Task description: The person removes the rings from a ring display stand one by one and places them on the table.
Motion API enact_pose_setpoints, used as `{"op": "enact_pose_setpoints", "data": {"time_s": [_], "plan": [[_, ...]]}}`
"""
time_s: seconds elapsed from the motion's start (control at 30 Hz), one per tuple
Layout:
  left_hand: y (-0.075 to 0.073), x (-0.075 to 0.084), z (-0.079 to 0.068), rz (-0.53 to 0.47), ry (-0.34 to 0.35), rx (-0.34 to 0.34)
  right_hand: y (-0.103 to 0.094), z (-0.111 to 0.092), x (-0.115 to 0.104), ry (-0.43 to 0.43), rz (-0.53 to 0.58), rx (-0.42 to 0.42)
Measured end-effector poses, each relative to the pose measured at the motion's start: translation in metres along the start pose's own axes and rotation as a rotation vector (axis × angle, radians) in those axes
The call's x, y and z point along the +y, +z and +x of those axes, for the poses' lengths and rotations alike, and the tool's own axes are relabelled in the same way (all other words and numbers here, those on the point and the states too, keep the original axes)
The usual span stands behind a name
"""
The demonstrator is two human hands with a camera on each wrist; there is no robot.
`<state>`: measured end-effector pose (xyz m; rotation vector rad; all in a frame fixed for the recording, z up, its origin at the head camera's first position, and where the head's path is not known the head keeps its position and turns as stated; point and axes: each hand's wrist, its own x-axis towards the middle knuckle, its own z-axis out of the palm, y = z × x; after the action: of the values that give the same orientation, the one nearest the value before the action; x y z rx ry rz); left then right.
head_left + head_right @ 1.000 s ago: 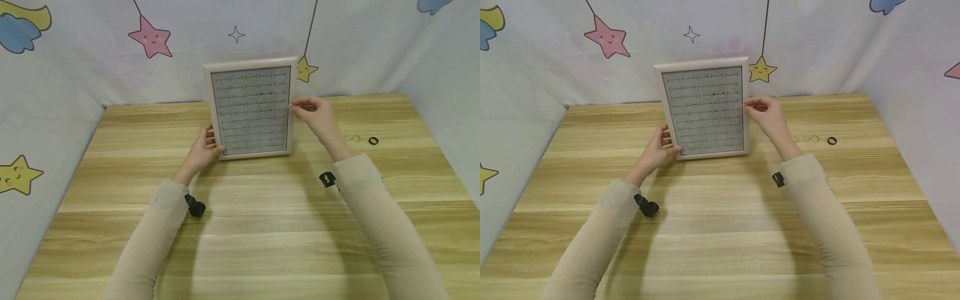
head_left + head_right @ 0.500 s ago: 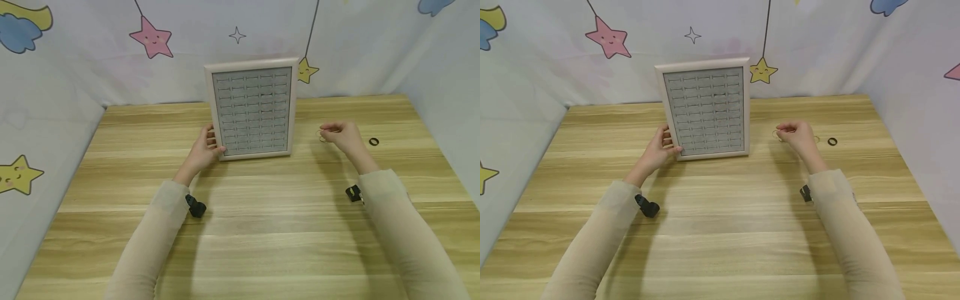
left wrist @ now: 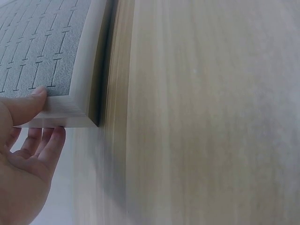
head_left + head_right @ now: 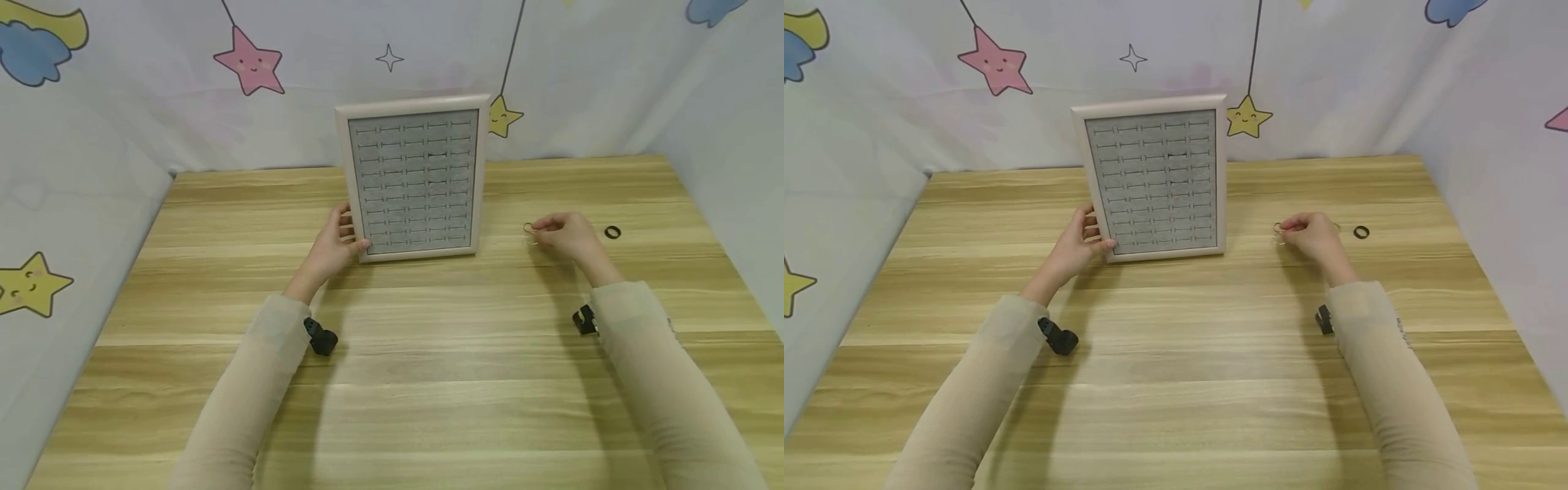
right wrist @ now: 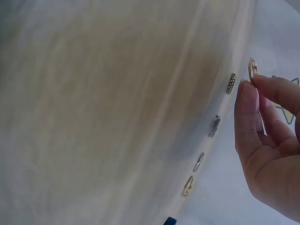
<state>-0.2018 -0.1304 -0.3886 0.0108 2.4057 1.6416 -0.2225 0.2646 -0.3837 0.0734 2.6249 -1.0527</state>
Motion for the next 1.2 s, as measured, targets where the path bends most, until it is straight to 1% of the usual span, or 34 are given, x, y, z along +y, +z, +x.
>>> {"op": "enact_pose_setpoints", "data": {"time_s": [0.17,0.53,0.73,1.03,1.2], "plan": [[0.001,0.002,0.000,0.000,-0.001,-0.004,-0.001,0.001,0.007,0.025,0.003,-0.001],[0.002,0.002,0.000,0.005,0.000,-0.001,-0.004,0.003,0.014,0.024,-0.030,0.018],[0.002,0.002,0.000,0.005,0.003,-0.002,-0.005,0.005,0.015,0.045,-0.008,0.009],[0.002,0.003,0.000,-0.003,0.004,-0.002,-0.005,0.007,0.017,0.045,0.008,-0.002],[0.003,0.002,0.002,-0.015,-0.001,0.003,-0.006,0.006,0.017,0.048,0.042,0.013]]}}
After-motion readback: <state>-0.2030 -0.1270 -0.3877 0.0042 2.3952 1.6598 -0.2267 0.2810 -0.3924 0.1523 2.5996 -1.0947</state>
